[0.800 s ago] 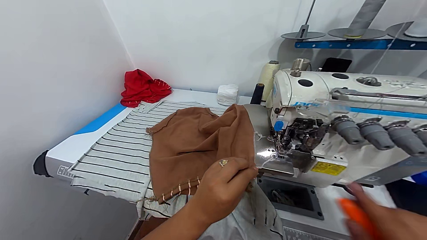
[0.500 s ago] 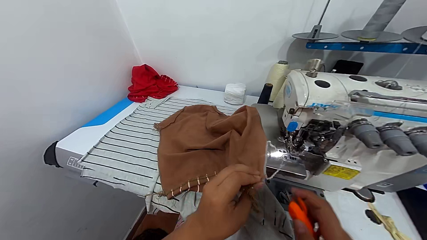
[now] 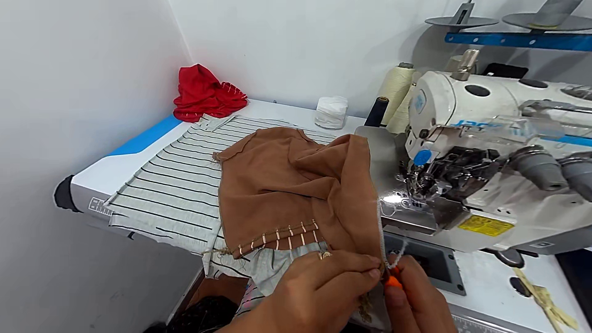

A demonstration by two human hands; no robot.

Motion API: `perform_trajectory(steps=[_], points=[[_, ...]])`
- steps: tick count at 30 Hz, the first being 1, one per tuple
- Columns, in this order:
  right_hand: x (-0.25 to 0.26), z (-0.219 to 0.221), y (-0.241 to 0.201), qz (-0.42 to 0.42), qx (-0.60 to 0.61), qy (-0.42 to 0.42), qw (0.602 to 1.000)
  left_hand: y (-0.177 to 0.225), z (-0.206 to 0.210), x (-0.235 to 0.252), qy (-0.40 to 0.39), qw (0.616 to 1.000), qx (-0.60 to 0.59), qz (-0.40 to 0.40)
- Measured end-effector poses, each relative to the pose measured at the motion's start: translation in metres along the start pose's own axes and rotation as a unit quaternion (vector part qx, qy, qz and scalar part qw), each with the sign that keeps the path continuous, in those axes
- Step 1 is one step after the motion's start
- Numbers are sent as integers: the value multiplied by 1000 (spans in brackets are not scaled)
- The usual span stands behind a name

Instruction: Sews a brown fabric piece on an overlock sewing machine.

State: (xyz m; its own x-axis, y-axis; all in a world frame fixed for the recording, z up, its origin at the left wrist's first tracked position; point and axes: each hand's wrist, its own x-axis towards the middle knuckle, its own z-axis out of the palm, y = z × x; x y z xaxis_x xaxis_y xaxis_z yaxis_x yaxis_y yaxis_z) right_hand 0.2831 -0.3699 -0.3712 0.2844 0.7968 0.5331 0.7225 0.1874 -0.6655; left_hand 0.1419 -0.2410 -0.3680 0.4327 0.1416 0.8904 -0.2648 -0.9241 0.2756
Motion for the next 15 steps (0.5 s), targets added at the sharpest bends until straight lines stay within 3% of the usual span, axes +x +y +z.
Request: perform_trajectory(steps=[15], points=[[0,-10,12,-14,37,-27,999,-2,-1,-3,-29,999,23,15]])
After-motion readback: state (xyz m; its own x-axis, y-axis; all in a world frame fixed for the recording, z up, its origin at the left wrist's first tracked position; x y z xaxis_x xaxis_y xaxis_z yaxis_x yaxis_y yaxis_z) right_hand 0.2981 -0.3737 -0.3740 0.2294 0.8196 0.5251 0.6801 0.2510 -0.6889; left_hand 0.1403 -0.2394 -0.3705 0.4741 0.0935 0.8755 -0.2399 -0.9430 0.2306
